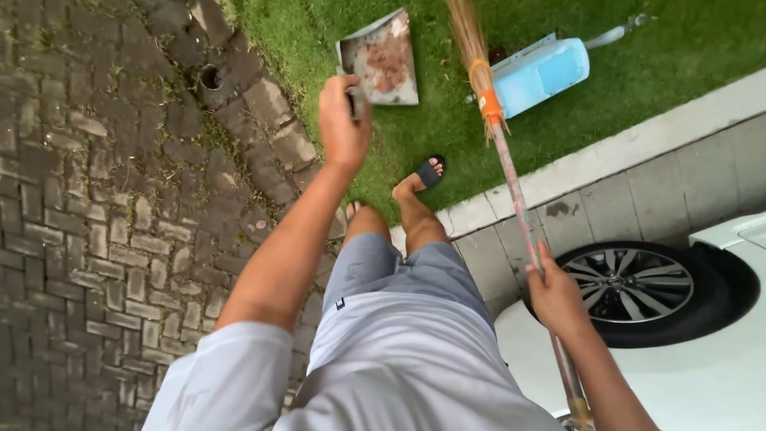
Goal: Sweeping debris from an outdoor paved area and grass into a dustpan.
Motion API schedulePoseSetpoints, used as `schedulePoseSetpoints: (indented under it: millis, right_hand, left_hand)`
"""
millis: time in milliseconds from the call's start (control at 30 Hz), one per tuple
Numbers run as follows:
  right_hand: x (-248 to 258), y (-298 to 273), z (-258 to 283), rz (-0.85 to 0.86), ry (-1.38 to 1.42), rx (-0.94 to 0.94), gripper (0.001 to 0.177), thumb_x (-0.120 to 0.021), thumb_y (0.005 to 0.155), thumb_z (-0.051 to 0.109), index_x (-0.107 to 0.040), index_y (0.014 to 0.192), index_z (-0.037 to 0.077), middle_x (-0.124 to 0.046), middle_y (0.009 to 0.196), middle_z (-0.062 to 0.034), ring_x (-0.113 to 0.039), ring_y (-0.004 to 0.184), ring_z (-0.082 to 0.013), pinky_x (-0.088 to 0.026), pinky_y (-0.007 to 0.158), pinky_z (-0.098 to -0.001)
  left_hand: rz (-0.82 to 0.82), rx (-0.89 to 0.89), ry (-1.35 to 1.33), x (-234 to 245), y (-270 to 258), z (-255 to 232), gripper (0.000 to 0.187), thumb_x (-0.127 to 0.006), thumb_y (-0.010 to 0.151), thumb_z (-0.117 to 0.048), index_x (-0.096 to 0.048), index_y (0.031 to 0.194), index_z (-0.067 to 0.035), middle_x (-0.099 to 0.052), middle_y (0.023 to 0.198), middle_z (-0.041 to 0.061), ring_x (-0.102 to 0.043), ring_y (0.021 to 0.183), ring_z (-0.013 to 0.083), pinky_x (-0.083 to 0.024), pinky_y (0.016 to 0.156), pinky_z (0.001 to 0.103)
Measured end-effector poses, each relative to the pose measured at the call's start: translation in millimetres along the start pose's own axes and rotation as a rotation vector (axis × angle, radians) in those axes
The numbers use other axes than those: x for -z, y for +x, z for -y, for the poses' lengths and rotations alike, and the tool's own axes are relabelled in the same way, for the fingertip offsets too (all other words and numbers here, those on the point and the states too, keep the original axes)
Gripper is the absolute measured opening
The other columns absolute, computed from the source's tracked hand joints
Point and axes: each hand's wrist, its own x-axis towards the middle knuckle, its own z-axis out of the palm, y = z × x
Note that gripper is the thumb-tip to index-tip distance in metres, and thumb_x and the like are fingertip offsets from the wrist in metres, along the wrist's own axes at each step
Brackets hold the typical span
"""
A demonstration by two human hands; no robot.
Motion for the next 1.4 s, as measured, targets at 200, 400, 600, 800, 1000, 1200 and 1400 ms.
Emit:
schedulePoseSetpoints:
  millis: [200, 400, 600, 800, 1000, 1200, 1400]
  right_hand:
    - [-36.2, 31.7, 41.8, 0.093, 0.022, 0.036, 0.067, -0.046, 0.095, 0.027, -0.035, 0.161, 0.015, -0.074, 0.101, -0.0249, -0.070, 0.079, -0.0454, -0.054, 0.071, -0.0514]
    - [-38.8, -17.2, 87.2, 0.299, 0.568, -0.082, 0.061, -0.053, 0.098, 0.021, -0.044, 0.158, 0.017, -0.061, 0.069, -0.0053, -0.050, 0.060, -0.0152, -0.042, 0.055, -0.0286]
    - [27.9, -77.1, 122.3, 0.211, 0.411, -0.360, 0.065, -0.050, 0.102, 0.020, -0.036, 0.164, 0.029, -0.067, 0.068, -0.0138, -0.053, 0.055, -0.0210, -0.041, 0.051, -0.0339]
    - [-1.8, -8.1, 131.7, 0.098, 0.099, -0.258, 0.062, -0.048, 0.101, 0.029, -0.039, 0.161, 0.020, -0.075, 0.087, -0.0244, -0.070, 0.070, -0.0389, -0.054, 0.066, -0.0468]
    - [4.4, -36.5, 160.1, 0.222, 0.355, -0.206, 0.062, -0.055, 0.097, 0.020, -0.045, 0.158, 0.020, -0.066, 0.076, -0.0116, -0.051, 0.059, -0.0191, -0.040, 0.052, -0.0332]
    - [67.3, -74.1, 173.2, 0.128, 0.322, -0.427, 0.063, -0.047, 0.104, 0.023, -0.033, 0.165, 0.025, -0.064, 0.072, -0.0161, -0.052, 0.056, -0.0234, -0.035, 0.045, -0.0345]
    - [24.8, 13.8, 166.2, 0.015, -0.137, -0.175, 0.065, -0.043, 0.104, 0.030, -0.032, 0.165, 0.013, -0.073, 0.106, -0.0298, -0.073, 0.084, -0.0476, -0.059, 0.076, -0.0542]
  left_hand:
    - [0.188, -0.018, 0.137, -69.5, 20.3, 38.6, 0.050, -0.072, 0.077, 0.003, -0.047, 0.120, -0.007, -0.056, 0.112, 0.014, -0.058, 0.098, 0.0362, -0.051, 0.083, 0.049]
    - [0.149, -0.041, 0.009, -64.8, 84.9, 43.4, 0.037, -0.068, 0.077, 0.002, -0.051, 0.109, -0.009, -0.061, 0.105, 0.014, -0.061, 0.095, 0.0398, -0.050, 0.084, 0.049]
    - [0.142, -0.083, -0.030, -51.5, 101.5, 67.0, 0.032, -0.070, 0.087, -0.005, -0.047, 0.109, -0.007, -0.057, 0.100, 0.014, -0.060, 0.089, 0.0364, -0.051, 0.078, 0.048]
    - [0.209, 0.030, 0.008, -58.3, 107.5, 75.6, 0.046, -0.069, 0.073, 0.013, -0.048, 0.106, -0.011, -0.060, 0.104, 0.007, -0.064, 0.100, 0.0293, -0.059, 0.087, 0.046]
    - [0.253, 0.031, 0.019, -50.0, 113.1, 81.4, 0.049, -0.070, 0.076, 0.011, -0.046, 0.112, -0.012, -0.059, 0.106, 0.008, -0.063, 0.099, 0.0300, -0.059, 0.084, 0.047]
    - [0.240, 0.056, 0.033, -45.5, 116.6, 87.1, 0.044, -0.076, 0.080, 0.003, -0.046, 0.109, -0.012, -0.059, 0.104, 0.006, -0.064, 0.096, 0.0277, -0.058, 0.081, 0.046]
    - [0.238, 0.052, 0.026, -44.8, 116.2, 95.0, 0.050, -0.075, 0.075, 0.006, -0.049, 0.114, -0.015, -0.060, 0.111, 0.003, -0.065, 0.102, 0.0276, -0.061, 0.084, 0.044]
